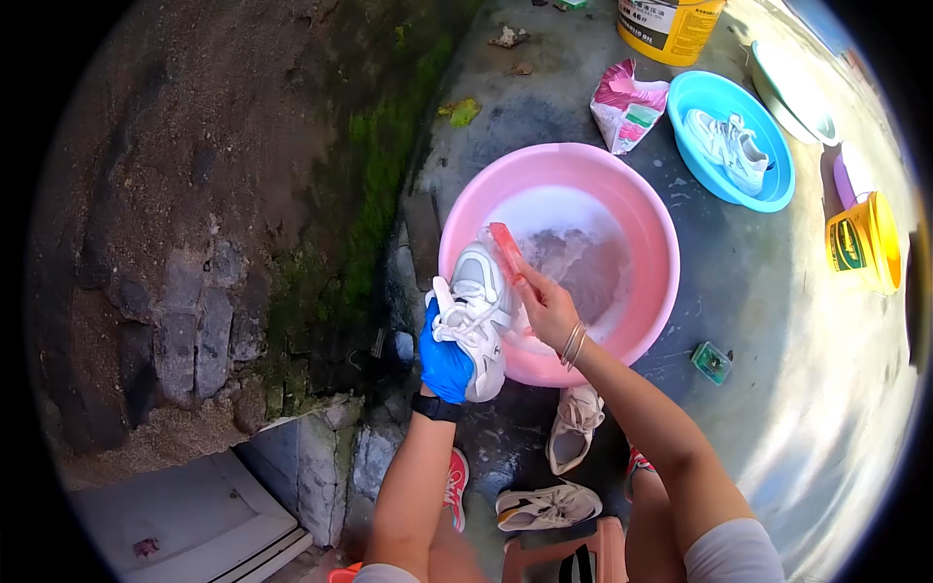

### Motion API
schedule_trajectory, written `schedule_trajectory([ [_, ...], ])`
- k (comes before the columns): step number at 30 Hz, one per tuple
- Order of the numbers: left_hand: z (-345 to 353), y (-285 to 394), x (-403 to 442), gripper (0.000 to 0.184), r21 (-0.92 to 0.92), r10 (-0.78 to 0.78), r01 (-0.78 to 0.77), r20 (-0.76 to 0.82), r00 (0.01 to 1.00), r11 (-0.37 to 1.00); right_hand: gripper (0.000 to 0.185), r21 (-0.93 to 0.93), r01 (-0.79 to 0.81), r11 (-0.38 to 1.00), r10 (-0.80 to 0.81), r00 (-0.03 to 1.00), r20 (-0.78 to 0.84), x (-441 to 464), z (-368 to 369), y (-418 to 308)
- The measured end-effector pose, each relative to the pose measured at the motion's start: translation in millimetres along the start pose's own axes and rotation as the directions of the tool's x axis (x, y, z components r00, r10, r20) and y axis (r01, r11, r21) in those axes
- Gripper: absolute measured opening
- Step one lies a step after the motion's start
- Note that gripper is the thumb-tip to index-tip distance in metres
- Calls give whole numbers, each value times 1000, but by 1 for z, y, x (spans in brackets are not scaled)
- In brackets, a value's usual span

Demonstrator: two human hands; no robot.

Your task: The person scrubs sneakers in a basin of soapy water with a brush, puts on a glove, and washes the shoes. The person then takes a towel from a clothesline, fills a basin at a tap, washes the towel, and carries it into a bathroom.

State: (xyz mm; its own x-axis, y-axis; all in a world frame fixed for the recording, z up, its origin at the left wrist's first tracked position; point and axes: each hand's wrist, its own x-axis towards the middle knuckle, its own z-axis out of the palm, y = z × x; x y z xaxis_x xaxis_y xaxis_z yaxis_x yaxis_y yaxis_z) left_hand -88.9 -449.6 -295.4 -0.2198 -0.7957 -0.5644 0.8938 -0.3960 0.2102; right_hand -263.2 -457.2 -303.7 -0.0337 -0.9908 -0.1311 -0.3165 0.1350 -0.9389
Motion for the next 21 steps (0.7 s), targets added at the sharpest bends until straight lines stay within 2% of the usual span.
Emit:
schedule_trajectory([
  [1,-12,3,6,38,285,142,-158,76,987,946,35,38,-1,999,2,1000,-5,-3,3,-4],
  [2,-32,8,9,41,527,250,-314,190,949,790,35,74,-4,997,5,1000,-10,-12,8,-6],
  [3,-16,6,1,44,480,180,-247,183,966,842,36,147,22,989,-17,999,-38,-25,21,7],
  [4,2,3,-4,48,431,108,-175,176,978,885,37,120,-67,991,63,997,32,-47,16,-2],
  [5,54,-10,-14,51,66,-182,176,103,978,982,39,141,71,987,-68,997,-27,-65,22,7],
  [6,68,-20,-10,56,50,-183,179,107,977,983,38,88,147,985,-136,984,-113,-73,19,14],
  [7,65,-18,-18,61,9,-130,130,65,989,992,38,67,210,975,-201,971,-126,-75,25,14],
  [9,-7,-10,-5,56,4,-123,128,312,942,992,37,201,-112,973,126,990,-62,-50,13,5],
  [10,-3,-17,-5,49,15,-127,126,201,971,992,37,253,-71,965,114,980,-161,-30,9,-3],
  [11,-12,-27,-13,42,22,0,-5,205,979,1000,37,287,-65,956,115,980,-160,-22,10,-5],
  [12,-17,-28,-14,40,-187,-75,160,397,915,969,37,325,-68,943,126,979,-160,-20,12,-4],
  [13,-22,-27,-11,39,-336,-103,360,591,800,870,38,363,-69,929,140,975,-174,-20,14,-1],
  [14,-19,-17,-14,40,-229,-67,176,419,906,957,39,277,-69,958,101,990,-103,-39,20,8],
  [15,-9,-11,-20,41,-88,14,8,244,970,996,39,186,-113,976,121,992,-31,-60,19,6],
  [16,40,-14,-35,43,284,270,-227,-126,955,932,39,133,-149,980,143,988,52,-63,11,5],
  [17,37,-12,-34,38,457,380,-267,-175,908,848,39,81,-190,978,178,974,137,-68,2,8],
  [18,6,-1,-26,34,724,405,-205,-112,907,659,39,71,-163,984,162,987,17,-58,-2,32],
  [19,-27,7,-21,30,912,398,-123,-47,916,391,39,60,-141,988,147,984,-104,-43,-9,54],
  [20,7,2,-42,26,953,393,-108,-12,919,281,40,56,-227,972,231,969,-91,-28,-25,52],
  [21,5,1,-43,30,958,289,12,-98,952,285,41,48,-305,951,308,948,-84,-14,-41,50],
])
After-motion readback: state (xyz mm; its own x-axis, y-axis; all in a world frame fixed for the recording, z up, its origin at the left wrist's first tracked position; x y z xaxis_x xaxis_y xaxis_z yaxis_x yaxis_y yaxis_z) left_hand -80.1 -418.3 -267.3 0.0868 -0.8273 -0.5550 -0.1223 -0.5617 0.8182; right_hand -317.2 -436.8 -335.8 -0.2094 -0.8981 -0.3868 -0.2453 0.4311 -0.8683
